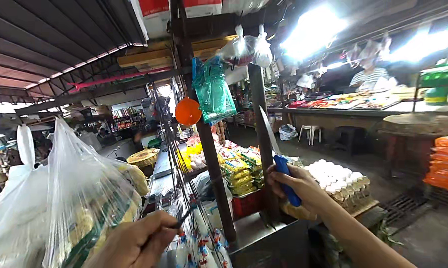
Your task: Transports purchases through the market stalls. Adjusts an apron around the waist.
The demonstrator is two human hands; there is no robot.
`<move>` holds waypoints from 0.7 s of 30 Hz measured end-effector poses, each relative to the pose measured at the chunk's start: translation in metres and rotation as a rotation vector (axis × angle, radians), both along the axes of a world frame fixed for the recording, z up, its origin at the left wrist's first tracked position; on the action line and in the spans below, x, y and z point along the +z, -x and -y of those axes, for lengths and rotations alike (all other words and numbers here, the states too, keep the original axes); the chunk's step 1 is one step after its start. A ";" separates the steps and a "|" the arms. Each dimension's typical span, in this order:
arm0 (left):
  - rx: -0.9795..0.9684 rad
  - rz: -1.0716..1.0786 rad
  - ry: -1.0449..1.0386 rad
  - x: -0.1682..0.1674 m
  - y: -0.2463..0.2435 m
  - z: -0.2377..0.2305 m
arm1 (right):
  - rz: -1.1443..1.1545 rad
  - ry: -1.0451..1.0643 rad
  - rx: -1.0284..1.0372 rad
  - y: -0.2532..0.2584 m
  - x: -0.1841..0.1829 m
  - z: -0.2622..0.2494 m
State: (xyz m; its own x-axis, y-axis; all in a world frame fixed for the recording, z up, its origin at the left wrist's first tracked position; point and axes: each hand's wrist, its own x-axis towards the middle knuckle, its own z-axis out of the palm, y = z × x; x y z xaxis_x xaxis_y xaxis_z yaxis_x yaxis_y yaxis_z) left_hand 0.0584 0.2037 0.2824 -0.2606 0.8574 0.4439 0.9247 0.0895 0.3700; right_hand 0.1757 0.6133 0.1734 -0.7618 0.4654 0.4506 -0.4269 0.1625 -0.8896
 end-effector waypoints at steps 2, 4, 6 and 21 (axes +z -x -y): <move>-0.012 -0.175 0.047 0.003 0.007 -0.031 | -0.065 0.043 0.084 0.006 0.012 0.019; 0.015 -0.319 0.095 0.005 0.012 -0.058 | -0.149 0.002 0.159 0.013 0.020 0.042; 0.064 -0.334 0.165 0.014 0.013 -0.080 | -0.216 -0.098 0.179 0.016 0.032 0.061; -0.257 0.525 0.120 -0.154 0.084 0.101 | 0.958 -0.123 -0.473 -0.002 -0.320 0.054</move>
State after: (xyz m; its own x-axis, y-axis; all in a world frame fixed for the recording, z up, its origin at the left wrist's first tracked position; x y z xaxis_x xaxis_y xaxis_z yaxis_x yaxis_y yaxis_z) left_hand -0.0260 0.1026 0.1285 -0.1965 0.9582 0.2080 0.6186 -0.0435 0.7845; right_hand 0.1778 0.5598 -0.1467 -0.5767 0.7981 -0.1747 0.5692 0.2390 -0.7867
